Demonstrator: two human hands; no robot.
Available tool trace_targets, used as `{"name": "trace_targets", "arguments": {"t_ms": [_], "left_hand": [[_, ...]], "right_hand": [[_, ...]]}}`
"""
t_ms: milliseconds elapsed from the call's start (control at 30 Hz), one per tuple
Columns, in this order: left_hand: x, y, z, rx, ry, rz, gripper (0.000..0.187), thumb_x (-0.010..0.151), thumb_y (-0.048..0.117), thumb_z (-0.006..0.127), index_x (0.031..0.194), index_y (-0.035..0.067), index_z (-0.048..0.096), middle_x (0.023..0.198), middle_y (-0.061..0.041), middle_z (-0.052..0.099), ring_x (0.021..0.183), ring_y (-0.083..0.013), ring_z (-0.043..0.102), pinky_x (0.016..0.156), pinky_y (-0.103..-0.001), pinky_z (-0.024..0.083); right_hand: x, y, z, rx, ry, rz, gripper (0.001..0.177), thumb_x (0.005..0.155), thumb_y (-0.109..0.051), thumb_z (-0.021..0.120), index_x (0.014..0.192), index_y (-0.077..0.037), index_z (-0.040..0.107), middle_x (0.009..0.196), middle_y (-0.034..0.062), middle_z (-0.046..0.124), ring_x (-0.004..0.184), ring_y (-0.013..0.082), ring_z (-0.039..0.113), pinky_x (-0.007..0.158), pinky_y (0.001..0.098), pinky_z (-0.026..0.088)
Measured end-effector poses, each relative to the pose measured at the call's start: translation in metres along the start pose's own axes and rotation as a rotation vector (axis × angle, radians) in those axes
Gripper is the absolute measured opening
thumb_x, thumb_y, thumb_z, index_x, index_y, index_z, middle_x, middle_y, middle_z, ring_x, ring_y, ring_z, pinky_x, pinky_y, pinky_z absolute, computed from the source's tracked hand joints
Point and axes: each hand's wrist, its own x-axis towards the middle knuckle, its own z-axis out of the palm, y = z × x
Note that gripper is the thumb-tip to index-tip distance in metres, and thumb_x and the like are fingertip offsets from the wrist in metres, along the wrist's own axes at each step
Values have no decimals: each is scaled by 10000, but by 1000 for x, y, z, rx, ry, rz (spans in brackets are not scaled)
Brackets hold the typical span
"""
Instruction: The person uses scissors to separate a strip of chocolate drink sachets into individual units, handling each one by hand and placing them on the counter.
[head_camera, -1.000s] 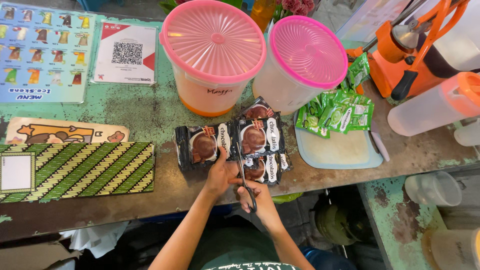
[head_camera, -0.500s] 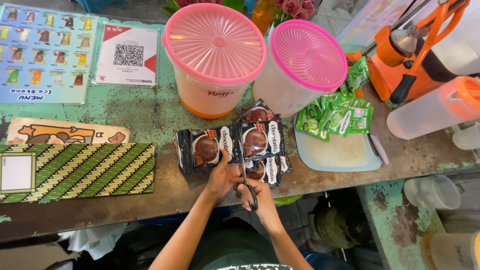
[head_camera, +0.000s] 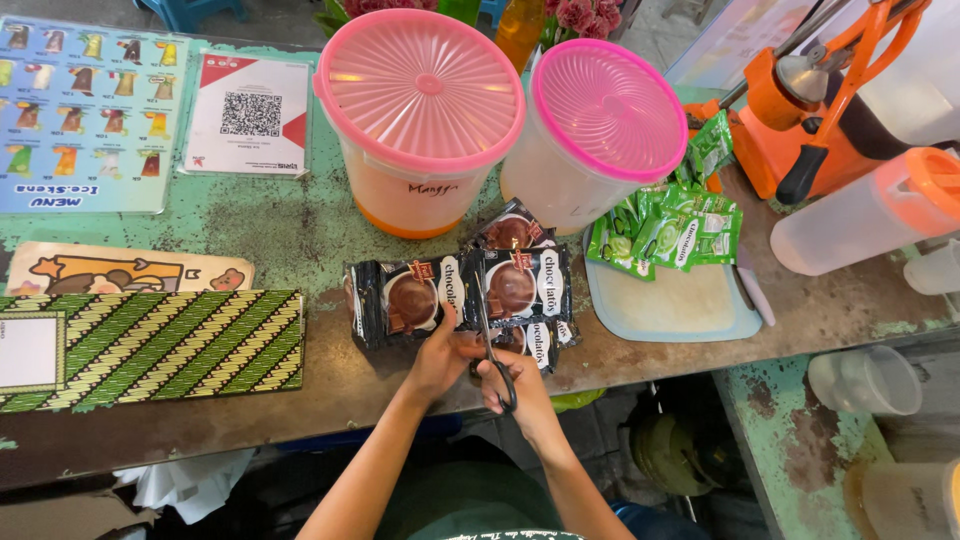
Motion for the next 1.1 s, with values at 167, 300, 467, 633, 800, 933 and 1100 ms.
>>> {"name": "trace_targets", "arguments": {"t_ms": [167,300,467,633,800,933,1100], "left_hand": [[2,-6,-1,52,27,6,824,1090,610,284,1268,-112,637,1240,-229,718,1213,-279,641,1133,-407,406],[-3,6,18,-6,93,-7,726,1077,576,293,1361,-31,572,1272,-213,685,1227,-287,628,1129,-420,408],[-7,18,41,16,68,8,702,1068,571,294,1402,2,535,1316,-203,663,1236,-289,613,1123,-429,407],[-7,19,41,158,4,28,770,1091,584,259,1348,-60,594,1349,-168,680,1308,-233,576,1170,-389,358],[-4,13,39,49,53,77,568,1110,489,317,1364,48,568,1320,-101,662,1273,-211,563,1159,-401,363],[-5,13,40,11,68,88,535,1129,476,328,1367,60,567,1292,-82,663,1245,-197,569,1139,-399,379],[-5,15,43,49,69,96,526,1106,479,346,1356,68,558,1269,-83,669,1213,-197,584,1127,-396,393]], "right_hand": [[4,4,-7,27,-6,-1,352,1020,-235,626,1184,62,718,582,2,484,485,78,430,457,235,360],[9,11,-8,38,7,-6,301,1039,-231,675,983,63,647,601,23,504,489,97,444,458,254,362],[8,-2,-3,-39,40,1,282,964,-255,678,1013,18,731,539,3,472,438,87,421,419,235,320],[8,-20,-5,-50,-43,7,336,1010,-280,661,1062,46,722,564,-12,471,464,80,437,444,241,332],[9,-28,-4,-42,-35,21,351,1010,-300,645,1068,35,731,555,-15,467,456,76,426,448,240,326],[8,-29,-1,-95,4,6,350,994,-298,660,1041,42,730,537,-13,457,428,83,409,428,240,299],[11,-26,-6,-55,-37,20,394,1003,-337,650,1074,39,743,554,-23,463,452,73,416,445,238,320]]}}
